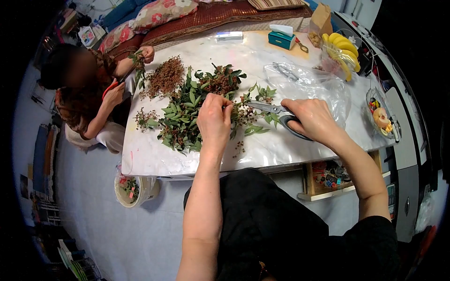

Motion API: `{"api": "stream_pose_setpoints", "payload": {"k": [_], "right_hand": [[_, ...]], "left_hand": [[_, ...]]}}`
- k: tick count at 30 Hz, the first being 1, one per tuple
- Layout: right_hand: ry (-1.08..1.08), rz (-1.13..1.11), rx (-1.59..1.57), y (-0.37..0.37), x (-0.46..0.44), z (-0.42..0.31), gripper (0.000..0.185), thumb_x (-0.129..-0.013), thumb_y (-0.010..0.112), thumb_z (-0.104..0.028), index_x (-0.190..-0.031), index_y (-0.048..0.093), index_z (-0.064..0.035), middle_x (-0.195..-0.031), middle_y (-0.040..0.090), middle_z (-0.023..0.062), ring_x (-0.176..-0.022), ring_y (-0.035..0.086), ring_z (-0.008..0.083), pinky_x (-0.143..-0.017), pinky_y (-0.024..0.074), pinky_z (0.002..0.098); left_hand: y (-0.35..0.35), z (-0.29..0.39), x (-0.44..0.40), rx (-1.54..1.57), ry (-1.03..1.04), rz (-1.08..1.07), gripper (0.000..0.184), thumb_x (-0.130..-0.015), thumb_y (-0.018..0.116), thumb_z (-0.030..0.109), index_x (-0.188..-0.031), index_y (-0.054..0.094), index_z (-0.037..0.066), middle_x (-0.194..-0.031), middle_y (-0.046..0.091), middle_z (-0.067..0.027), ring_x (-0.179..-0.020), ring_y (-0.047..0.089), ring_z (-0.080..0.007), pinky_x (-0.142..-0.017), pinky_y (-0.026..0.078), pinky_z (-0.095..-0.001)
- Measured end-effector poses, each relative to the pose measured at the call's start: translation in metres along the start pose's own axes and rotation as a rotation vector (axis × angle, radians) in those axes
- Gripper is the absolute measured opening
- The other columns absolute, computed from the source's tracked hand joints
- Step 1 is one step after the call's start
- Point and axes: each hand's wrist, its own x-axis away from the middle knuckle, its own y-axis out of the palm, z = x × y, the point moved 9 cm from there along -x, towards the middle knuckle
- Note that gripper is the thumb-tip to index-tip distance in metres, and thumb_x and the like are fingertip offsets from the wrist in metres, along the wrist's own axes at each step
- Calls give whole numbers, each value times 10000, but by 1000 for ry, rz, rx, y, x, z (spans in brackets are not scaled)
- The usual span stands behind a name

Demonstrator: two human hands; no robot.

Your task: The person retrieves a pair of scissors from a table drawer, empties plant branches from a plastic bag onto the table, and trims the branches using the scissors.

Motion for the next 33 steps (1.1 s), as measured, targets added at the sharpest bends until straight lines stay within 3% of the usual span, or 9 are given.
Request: {"api": "stream_pose_setpoints", "payload": {"k": [3,7,9,22,30,33], "right_hand": [[8,-62,37,3,-3,-1,360,-721,651,-153,-1066,589,-69,-816,660,135,-760,634,351,-635,488,459],[-15,-66,73,2,-5,-6,336,-723,663,-145,-1043,584,-76,-808,660,122,-749,637,345,-620,487,454],[-23,-65,90,2,-5,-6,329,-725,666,-144,-1036,581,-79,-807,660,115,-746,638,341,-615,488,452],[-78,-69,195,3,-1,-8,295,-730,666,-140,-996,557,-72,-742,635,94,-703,645,308,-571,498,430],[-78,-10,137,-2,1,-4,310,-729,671,-156,-1009,574,-63,-745,643,113,-704,646,325,-595,500,440],[-87,17,92,-2,1,0,306,-725,672,-162,-999,588,-54,-714,638,133,-688,641,338,-595,498,451]], "left_hand": [[2,-3,0,38,-82,-45,93,-780,677,50,-792,586,39,-840,565,-97,-758,581,-294,-661,451,-395],[3,-3,1,45,-63,-40,92,-781,676,51,-791,586,39,-838,565,-100,-761,582,-295,-663,452,-395],[3,0,1,2,-12,-26,100,-778,682,13,-824,594,8,-833,577,-95,-677,587,-235,-619,455,-333],[9,-14,4,65,-105,-44,87,-779,678,23,-823,609,-5,-803,574,-103,-674,581,-236,-618,453,-328],[12,-28,6,158,-237,-48,97,-787,681,54,-825,638,-24,-811,622,-97,-688,599,-184,-648,473,-299],[12,-33,7,224,-280,-31,87,-773,687,55,-795,640,-14,-831,616,-117,-672,593,-232,-642,466,-336]]}}
